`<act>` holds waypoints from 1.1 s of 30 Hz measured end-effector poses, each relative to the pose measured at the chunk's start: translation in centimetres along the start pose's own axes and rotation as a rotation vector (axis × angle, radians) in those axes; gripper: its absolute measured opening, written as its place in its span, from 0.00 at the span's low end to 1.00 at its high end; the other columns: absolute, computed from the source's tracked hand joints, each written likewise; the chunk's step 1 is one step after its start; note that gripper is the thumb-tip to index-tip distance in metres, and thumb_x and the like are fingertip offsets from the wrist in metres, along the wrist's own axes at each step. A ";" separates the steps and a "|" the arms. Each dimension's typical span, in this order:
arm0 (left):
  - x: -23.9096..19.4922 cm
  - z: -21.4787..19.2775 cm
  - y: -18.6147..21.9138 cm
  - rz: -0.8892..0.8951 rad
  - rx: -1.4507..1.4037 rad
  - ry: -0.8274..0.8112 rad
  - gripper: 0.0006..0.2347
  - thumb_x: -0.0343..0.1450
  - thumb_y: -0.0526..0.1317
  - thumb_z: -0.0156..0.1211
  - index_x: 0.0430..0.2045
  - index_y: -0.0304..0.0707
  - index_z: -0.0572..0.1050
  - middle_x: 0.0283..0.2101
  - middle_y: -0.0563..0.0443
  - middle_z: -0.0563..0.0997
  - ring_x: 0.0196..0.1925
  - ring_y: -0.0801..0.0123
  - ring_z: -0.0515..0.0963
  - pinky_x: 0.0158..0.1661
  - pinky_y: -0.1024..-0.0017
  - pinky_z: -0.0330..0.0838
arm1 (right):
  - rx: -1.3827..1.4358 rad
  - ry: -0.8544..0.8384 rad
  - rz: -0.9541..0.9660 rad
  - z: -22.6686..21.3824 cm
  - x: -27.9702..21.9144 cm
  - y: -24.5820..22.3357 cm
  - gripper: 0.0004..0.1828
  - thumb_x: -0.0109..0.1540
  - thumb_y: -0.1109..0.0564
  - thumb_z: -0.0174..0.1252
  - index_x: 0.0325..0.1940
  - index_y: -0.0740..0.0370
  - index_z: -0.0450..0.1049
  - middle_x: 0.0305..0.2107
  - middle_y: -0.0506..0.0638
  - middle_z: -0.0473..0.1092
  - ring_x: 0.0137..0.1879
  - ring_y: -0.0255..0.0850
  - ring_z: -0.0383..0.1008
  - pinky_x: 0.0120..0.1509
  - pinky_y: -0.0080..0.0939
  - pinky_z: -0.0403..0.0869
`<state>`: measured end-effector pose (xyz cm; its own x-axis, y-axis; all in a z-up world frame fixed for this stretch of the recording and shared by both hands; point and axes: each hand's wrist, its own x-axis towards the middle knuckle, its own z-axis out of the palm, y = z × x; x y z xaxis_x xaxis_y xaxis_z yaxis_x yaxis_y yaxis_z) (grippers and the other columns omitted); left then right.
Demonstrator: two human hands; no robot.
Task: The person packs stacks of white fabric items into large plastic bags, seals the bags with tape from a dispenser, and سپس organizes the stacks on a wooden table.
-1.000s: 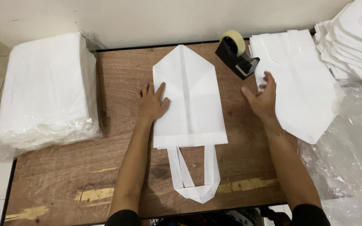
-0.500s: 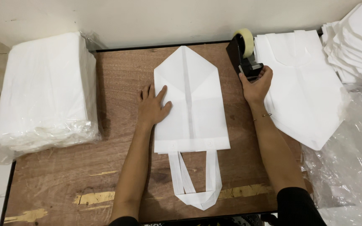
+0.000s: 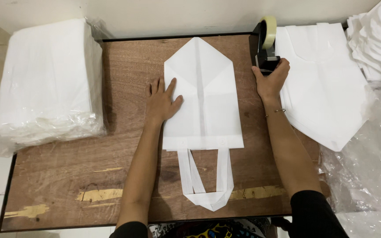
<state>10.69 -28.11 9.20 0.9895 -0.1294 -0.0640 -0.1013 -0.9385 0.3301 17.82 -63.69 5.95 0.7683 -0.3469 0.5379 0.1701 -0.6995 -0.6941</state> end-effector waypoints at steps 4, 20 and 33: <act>-0.3 0.0 0.5 -0.037 -0.008 -0.016 0.30 0.73 0.59 0.38 0.71 0.52 0.55 0.75 0.36 0.49 0.77 0.52 0.41 0.69 0.48 0.28 | -0.041 -0.030 -0.007 -0.2 -0.4 0.1 0.38 0.60 0.58 0.73 0.60 0.67 0.52 0.47 0.61 0.57 0.55 0.61 0.61 0.59 0.59 0.64; -8.8 0.4 1.4 0.069 -0.108 -0.034 0.35 0.72 0.66 0.41 0.68 0.43 0.59 0.74 0.31 0.48 0.77 0.49 0.40 0.70 0.49 0.26 | -0.471 -1.043 -0.237 -9.9 -12.4 -8.1 0.41 0.62 0.24 0.44 0.74 0.42 0.56 0.75 0.52 0.44 0.80 0.53 0.32 0.79 0.60 0.29; -9.0 1.4 0.6 0.166 -0.144 0.028 0.34 0.68 0.66 0.50 0.64 0.46 0.65 0.72 0.36 0.56 0.76 0.48 0.48 0.70 0.47 0.31 | -0.172 -0.077 -0.359 -13.8 -8.6 0.6 0.16 0.60 0.53 0.70 0.46 0.67 0.79 0.41 0.62 0.74 0.55 0.61 0.73 0.61 0.55 0.70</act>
